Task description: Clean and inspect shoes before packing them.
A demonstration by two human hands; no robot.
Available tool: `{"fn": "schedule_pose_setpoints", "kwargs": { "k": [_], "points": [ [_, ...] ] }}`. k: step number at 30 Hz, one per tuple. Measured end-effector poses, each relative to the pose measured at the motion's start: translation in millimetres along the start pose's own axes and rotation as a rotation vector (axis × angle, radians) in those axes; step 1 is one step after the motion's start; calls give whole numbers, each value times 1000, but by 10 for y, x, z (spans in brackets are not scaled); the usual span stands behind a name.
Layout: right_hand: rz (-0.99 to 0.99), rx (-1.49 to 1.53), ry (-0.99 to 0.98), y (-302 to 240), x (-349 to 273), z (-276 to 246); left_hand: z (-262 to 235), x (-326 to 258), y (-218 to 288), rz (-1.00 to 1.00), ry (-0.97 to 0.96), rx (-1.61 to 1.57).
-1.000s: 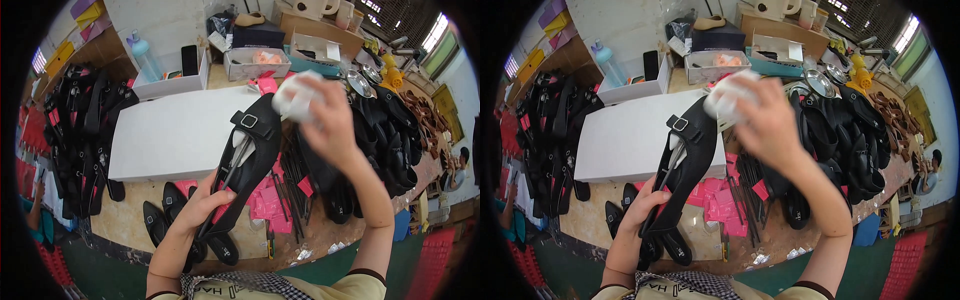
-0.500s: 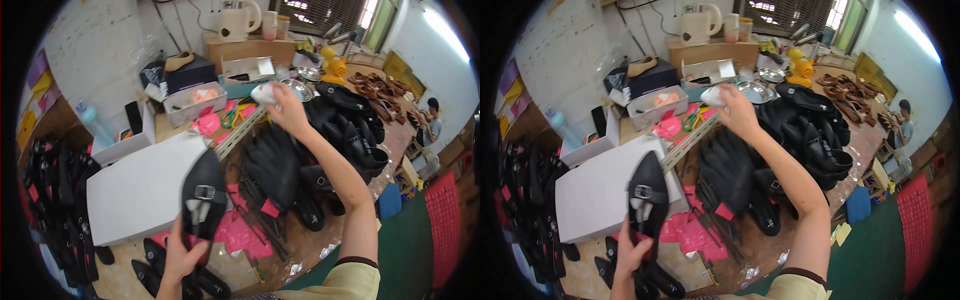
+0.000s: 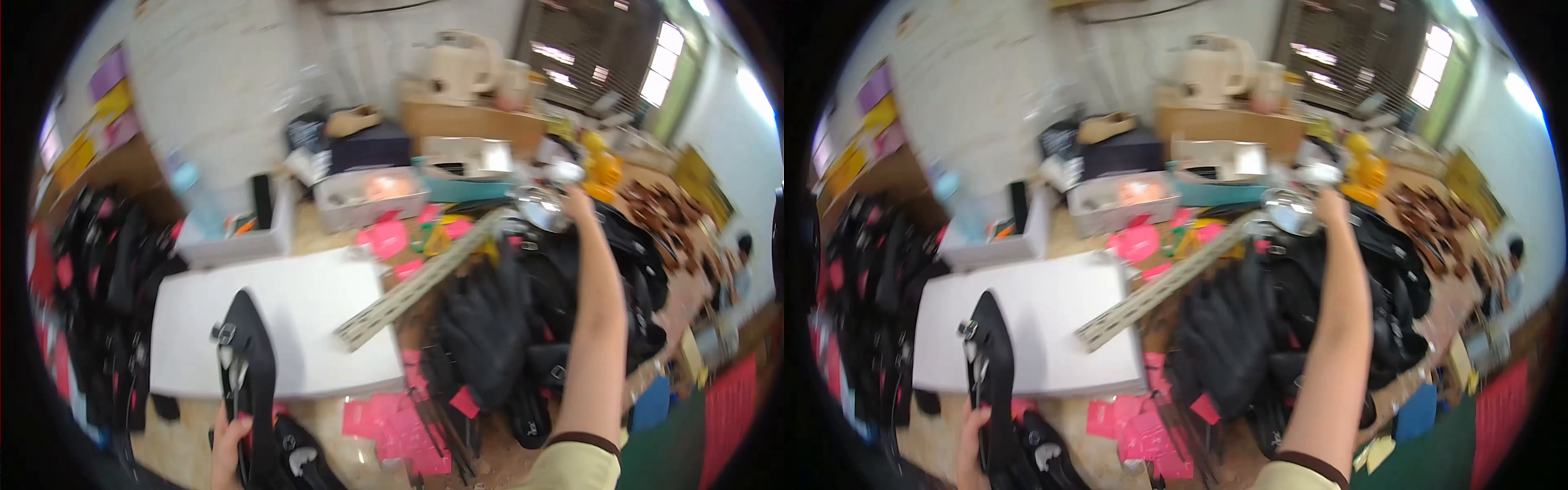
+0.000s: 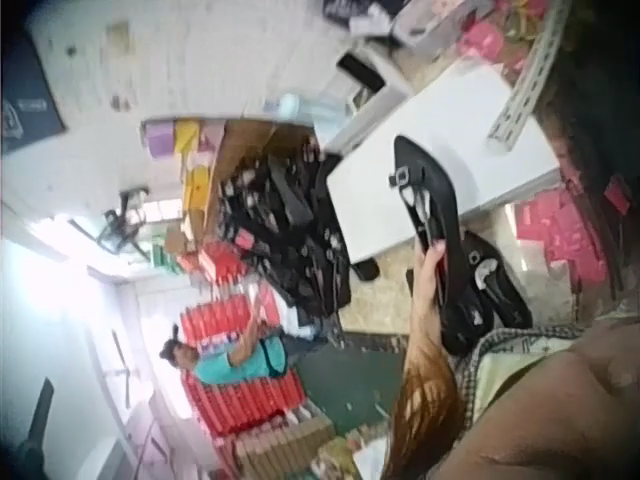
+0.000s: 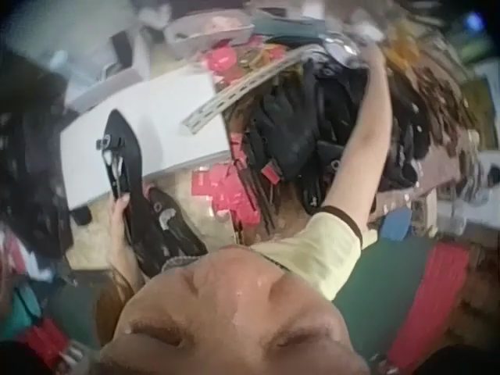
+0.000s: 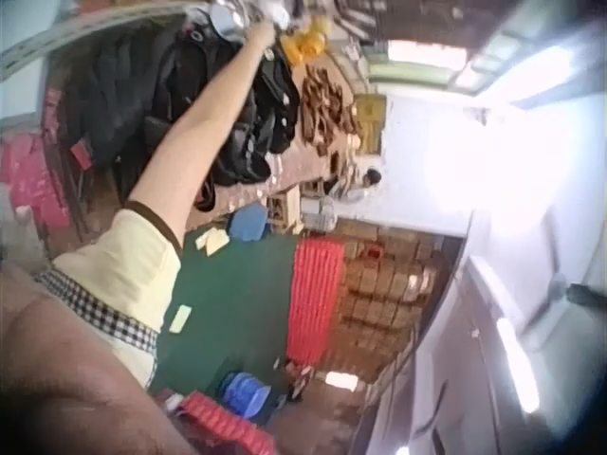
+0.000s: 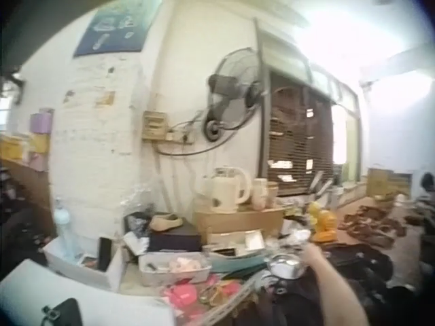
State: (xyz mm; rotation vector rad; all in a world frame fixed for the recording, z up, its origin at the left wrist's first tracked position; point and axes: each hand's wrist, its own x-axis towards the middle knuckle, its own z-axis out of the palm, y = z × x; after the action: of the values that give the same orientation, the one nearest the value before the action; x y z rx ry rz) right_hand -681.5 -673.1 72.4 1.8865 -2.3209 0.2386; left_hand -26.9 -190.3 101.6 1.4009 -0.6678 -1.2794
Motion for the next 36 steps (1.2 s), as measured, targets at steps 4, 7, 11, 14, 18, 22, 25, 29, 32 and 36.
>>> {"fn": "schedule_pose_setpoints", "kwargs": {
  "k": [4, 7, 11, 14, 18, 22, 25, 29, 32, 36],
  "points": [
    [-236, -26, 117, 1898, -74, -777, -313, 181, -135, -205, -29, -252],
    [-468, 457, 85, 1210, -102, -323, -528, -297, -193, -186, 17, -419],
    [-579, 734, -89, -842, -2221, -893, -976, -932, -313, -25, 370, -257],
    [-645, 748, -225, -1693, -3824, -1211, -1642, -1170, -653, 40, 442, -397],
    [-559, 1030, -532, -2147, -4995, -822, -2255, -1332, -506, -17, 517, -486],
    [-319, 1196, -530, -2543, -5831, -592, -2905, -991, -230, 133, 547, -447],
    [-258, 1242, -587, -2775, -6268, -638, -3099, -815, -163, 237, 578, -344],
    [-331, 1070, -555, -2925, -6477, -735, -3277, -545, -80, 377, 594, -322],
    [-341, 965, -523, -2979, -6502, -814, -3712, 42, 235, 454, 557, -317],
    [-334, 894, -481, -2955, -6513, -951, -4411, 990, 1029, 398, 1134, 556]
  ]
}}
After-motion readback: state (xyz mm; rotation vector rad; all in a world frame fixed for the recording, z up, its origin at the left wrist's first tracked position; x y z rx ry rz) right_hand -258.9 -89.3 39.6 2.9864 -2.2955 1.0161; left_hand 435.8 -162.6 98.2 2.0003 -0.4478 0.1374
